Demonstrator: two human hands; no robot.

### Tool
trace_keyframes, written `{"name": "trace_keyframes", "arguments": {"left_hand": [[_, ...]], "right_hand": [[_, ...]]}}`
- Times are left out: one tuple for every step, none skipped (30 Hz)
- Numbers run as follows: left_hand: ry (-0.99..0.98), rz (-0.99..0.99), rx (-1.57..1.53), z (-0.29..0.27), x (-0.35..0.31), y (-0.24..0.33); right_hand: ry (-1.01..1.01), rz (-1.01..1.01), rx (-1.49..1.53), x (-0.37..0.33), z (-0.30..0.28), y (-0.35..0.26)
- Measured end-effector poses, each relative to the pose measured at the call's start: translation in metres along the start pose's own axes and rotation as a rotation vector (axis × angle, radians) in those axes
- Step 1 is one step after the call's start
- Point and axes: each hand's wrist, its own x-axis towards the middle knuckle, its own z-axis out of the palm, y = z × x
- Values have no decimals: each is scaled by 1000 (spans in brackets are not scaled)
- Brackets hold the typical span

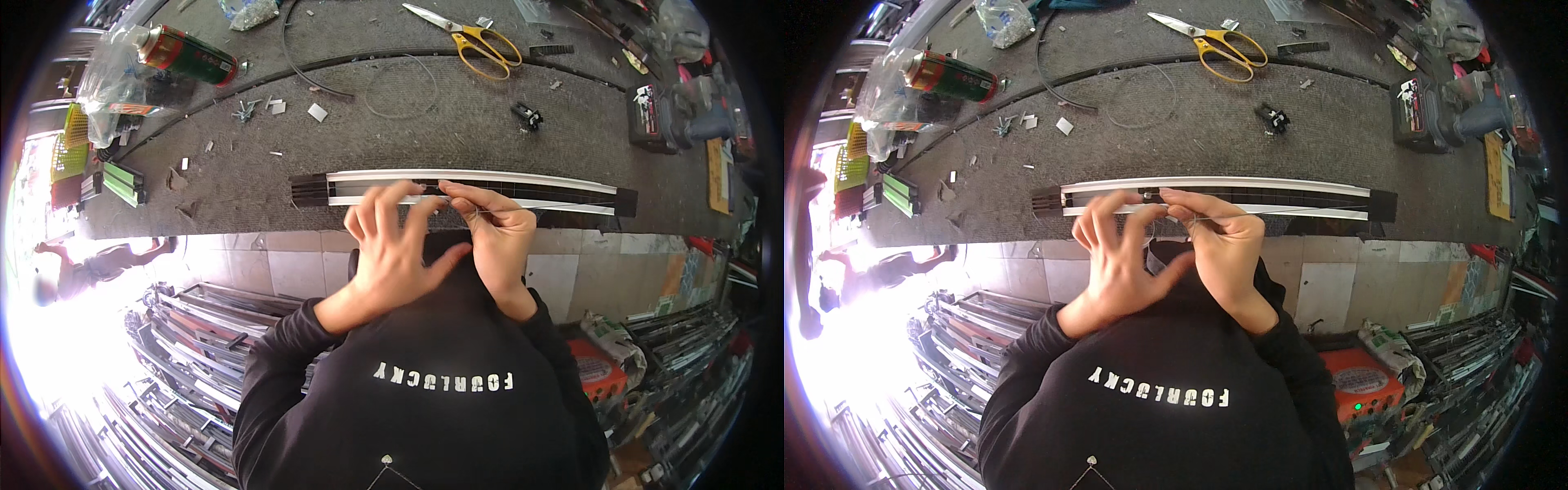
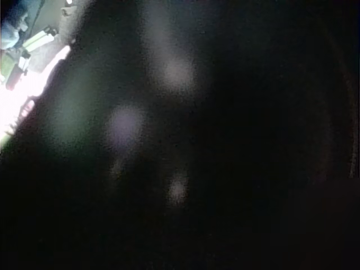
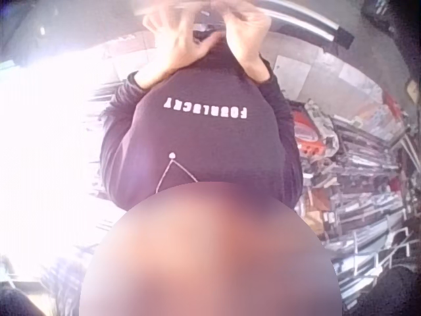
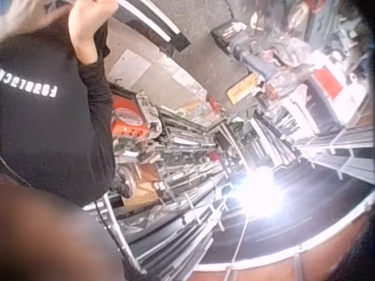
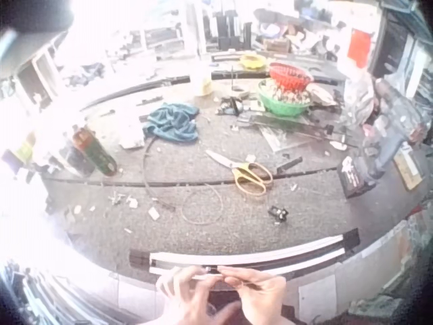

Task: The person assembles a window component by attaching black plastic end caps to a white aluminum frame and threading a thin wire through the frame's channel. The person then secures the wire with a small black plastic clip.

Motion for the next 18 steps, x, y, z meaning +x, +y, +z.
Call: {"name": "trace_keyframes", "arguments": {"left_hand": [[-32, -47, -144, 0, 2, -7], [-51, -82, -230, 0, 4, -11], [-38, -36, -230, 0, 6, -14], [-24, -42, -235, 0, 9, -15], [-6, -39, -230, 0, 11, -15], [4, -41, -223, -1, 13, -14], [-3, -33, -210, -2, 15, -13], [10, -49, -228, -3, 16, -11], [6, -55, -242, -4, 18, -9], [10, -71, -259, -5, 19, -8], [-6, -86, -250, -6, 21, -6], [-14, -110, -244, -7, 22, -4], [-16, -136, -243, -7, 23, -3], [-23, -163, -246, -7, 24, -2], [-24, -192, -255, -7, 25, -1], [-33, -221, -264, -7, 26, 0], [-32, -220, -279, -7, 27, -1], [-40, -222, -292, -8, 27, -1]], "right_hand": [[-17, -20, -4, -1, -2, 1], [-21, -1, -1, -1, -3, 2], [-23, 15, 2, -1, -5, 2], [-25, 27, 8, -1, -6, 2], [-27, 40, 11, -1, -6, 2], [-48, 45, 11, 0, -8, 2], [-66, 51, 12, 1, -9, 1], [-75, 64, 13, 1, -10, 0], [-83, 48, 11, 1, -10, 0], [-83, 40, 9, 1, -10, 0], [-77, 36, 14, 1, -9, 1], [-78, 3, 47, 1, -8, 1], [-74, -27, 87, 1, -7, 3], [-70, -58, 127, 1, -6, 4], [-73, -61, 86, 1, -6, 4], [-76, -65, 45, 1, -6, 4], [-75, -67, 9, 2, -7, 4], [-88, -71, -32, 2, -8, 3]]}}
